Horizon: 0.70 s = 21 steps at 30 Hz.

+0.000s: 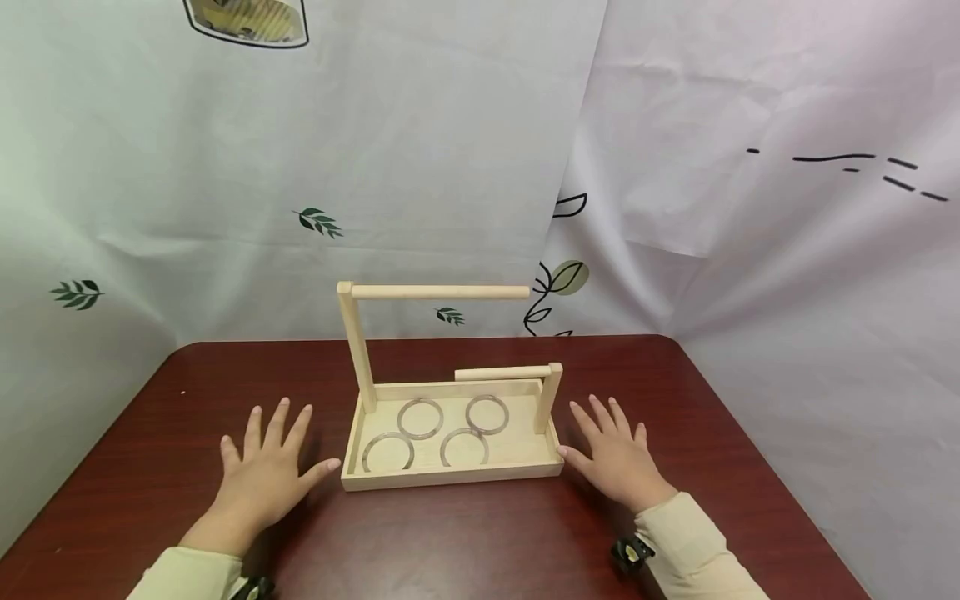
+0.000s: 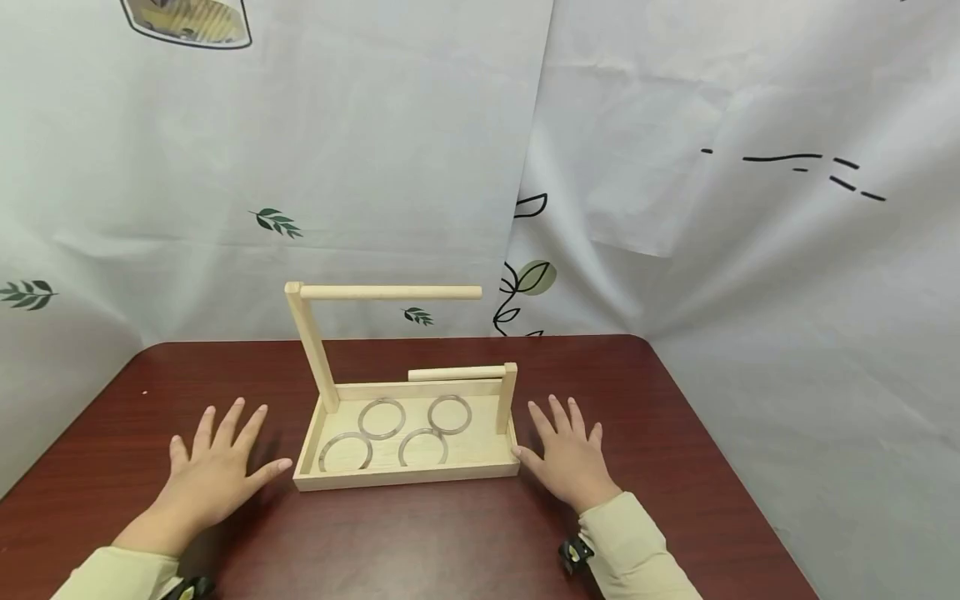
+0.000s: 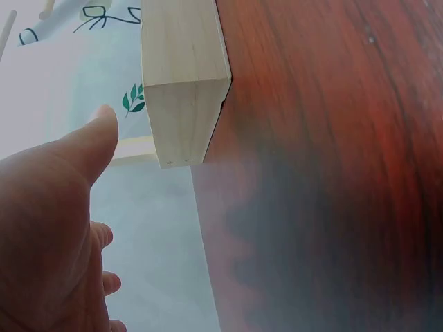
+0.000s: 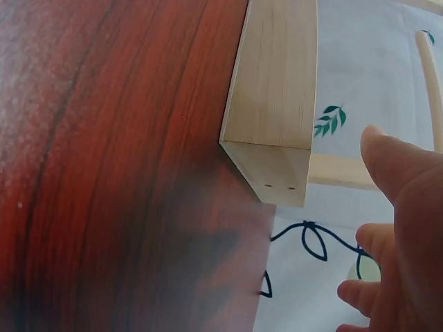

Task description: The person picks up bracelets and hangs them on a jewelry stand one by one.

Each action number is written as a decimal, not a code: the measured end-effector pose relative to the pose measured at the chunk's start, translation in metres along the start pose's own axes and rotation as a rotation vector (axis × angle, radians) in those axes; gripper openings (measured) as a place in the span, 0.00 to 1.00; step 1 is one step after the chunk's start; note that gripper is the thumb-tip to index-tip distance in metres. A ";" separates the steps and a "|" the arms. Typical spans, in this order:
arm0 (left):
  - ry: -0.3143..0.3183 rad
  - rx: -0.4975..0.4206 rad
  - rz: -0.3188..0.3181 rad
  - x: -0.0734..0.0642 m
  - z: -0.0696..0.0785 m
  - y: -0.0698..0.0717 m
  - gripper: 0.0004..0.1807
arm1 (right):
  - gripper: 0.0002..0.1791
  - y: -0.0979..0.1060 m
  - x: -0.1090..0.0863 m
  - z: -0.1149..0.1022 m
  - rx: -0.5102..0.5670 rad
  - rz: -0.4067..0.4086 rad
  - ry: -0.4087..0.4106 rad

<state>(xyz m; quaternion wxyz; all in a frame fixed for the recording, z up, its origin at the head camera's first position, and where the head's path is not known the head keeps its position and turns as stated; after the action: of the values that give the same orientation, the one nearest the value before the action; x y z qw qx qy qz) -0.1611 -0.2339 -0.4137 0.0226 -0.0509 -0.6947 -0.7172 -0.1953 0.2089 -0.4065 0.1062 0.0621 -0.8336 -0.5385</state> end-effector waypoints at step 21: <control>-0.049 -0.027 0.022 0.003 0.018 0.000 0.49 | 0.40 -0.010 -0.003 -0.004 -0.024 -0.012 0.011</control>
<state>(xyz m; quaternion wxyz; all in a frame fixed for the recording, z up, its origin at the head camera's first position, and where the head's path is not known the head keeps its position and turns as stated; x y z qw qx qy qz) -0.1636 -0.2161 -0.4126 0.0129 -0.0761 -0.6849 -0.7246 -0.1917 0.2017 -0.4139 0.1082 0.0687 -0.8261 -0.5488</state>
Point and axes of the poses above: each hand's wrist, its own x-axis towards the middle knuckle, its own y-axis out of the back of the hand, z = x × y, the point moved 2 cm from there along x, towards the middle knuckle, and after that the axes turned 12 degrees about x, right-handed, at the moved point
